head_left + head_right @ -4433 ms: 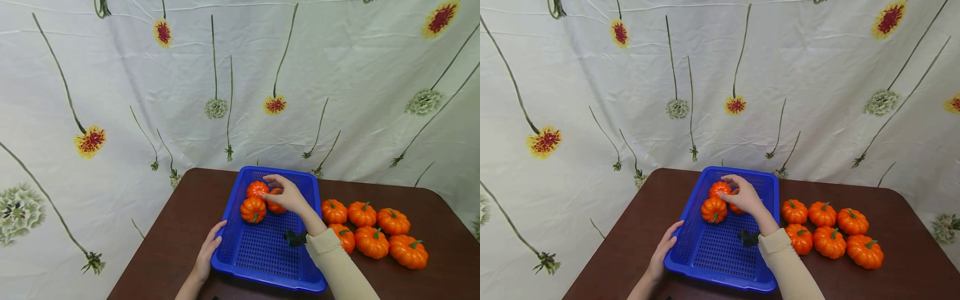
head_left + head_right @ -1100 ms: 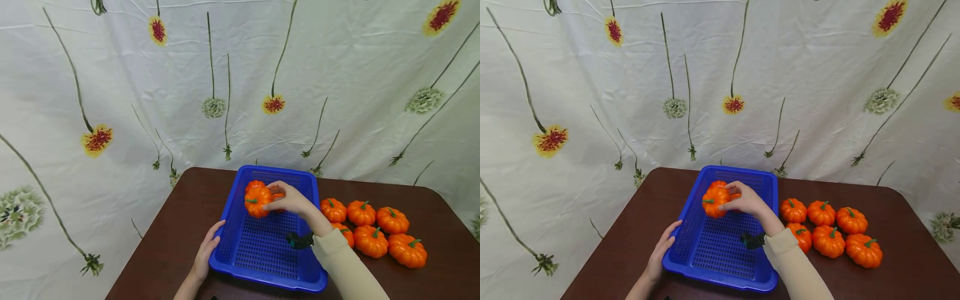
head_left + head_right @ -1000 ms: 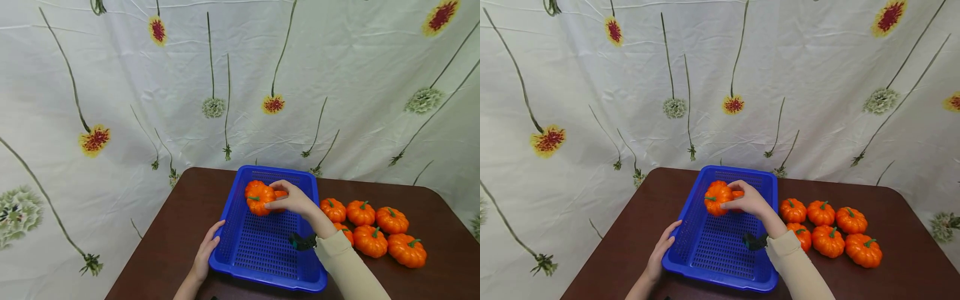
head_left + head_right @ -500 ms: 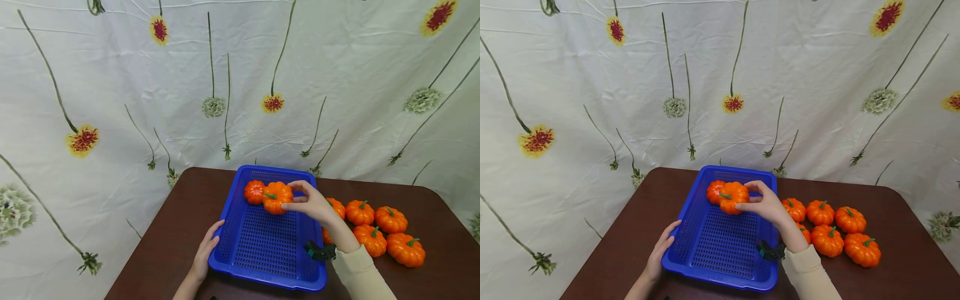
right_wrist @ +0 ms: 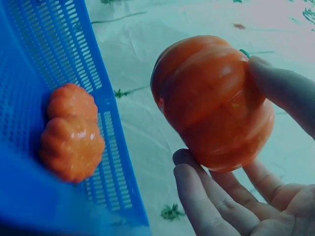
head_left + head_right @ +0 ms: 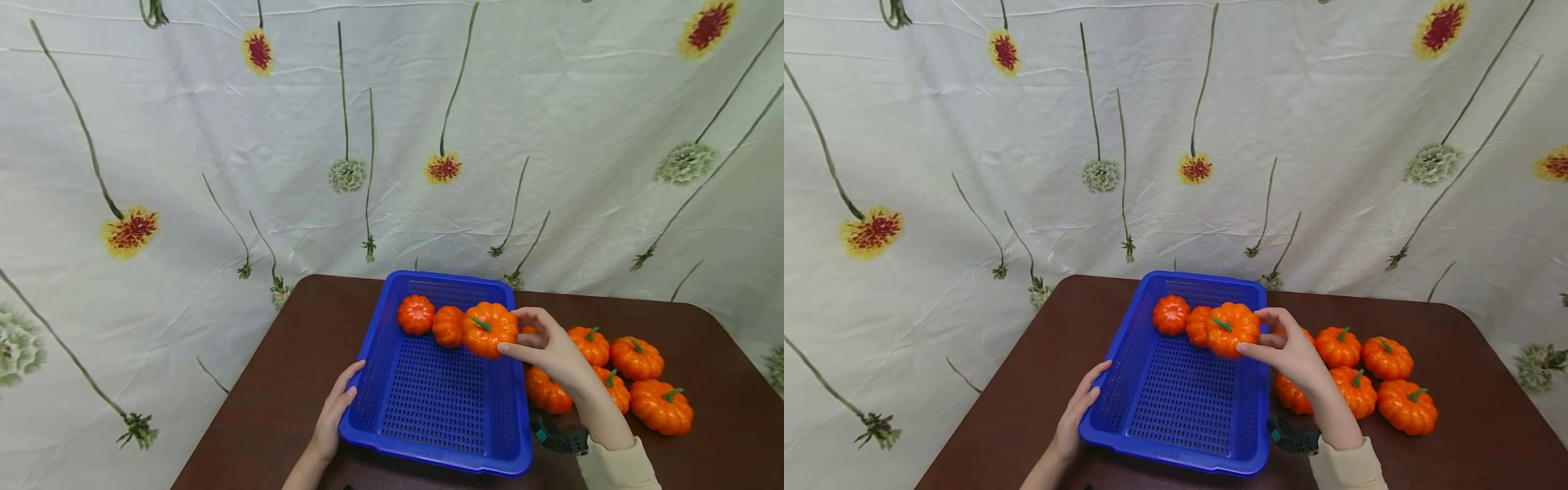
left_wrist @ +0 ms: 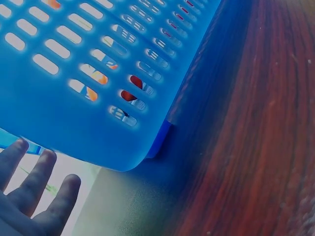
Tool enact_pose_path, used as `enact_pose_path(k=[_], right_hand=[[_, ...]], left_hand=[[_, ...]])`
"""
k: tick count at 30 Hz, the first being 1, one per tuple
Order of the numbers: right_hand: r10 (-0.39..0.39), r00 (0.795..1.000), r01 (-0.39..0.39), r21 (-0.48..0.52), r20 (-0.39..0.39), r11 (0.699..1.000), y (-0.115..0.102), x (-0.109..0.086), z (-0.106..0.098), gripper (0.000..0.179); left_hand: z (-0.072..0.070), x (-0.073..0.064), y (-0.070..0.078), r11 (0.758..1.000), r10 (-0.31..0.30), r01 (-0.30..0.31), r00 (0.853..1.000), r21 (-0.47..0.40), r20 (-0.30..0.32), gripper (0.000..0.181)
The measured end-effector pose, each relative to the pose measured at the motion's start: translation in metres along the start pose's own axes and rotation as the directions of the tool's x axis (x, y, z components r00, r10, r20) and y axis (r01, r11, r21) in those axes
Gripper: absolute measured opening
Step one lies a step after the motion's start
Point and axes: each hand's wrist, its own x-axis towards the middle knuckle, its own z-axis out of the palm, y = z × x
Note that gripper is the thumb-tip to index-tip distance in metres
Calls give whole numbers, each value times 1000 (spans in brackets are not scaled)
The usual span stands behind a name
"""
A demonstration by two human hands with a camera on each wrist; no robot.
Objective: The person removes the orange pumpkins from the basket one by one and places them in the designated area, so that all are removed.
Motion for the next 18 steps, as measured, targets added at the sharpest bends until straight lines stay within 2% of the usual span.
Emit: enact_pose_path(k=[9, 14, 18], right_hand=[[51, 991, -52, -7, -121, 999, 16, -29, -13, 53], [10, 987, 1, 70, -161, 998, 31, -42, -18, 44], [-15, 974, 51, 156, -225, 986, 45, -49, -16, 41]], left_hand=[[0, -1, 1, 1000, -1, 1, 1000, -1, 9, 44], [0, -1, 2, 1000, -10, 10, 1000, 8, -1, 44], [1, -1, 1, 1000, -9, 9, 1000, 11, -9, 44]])
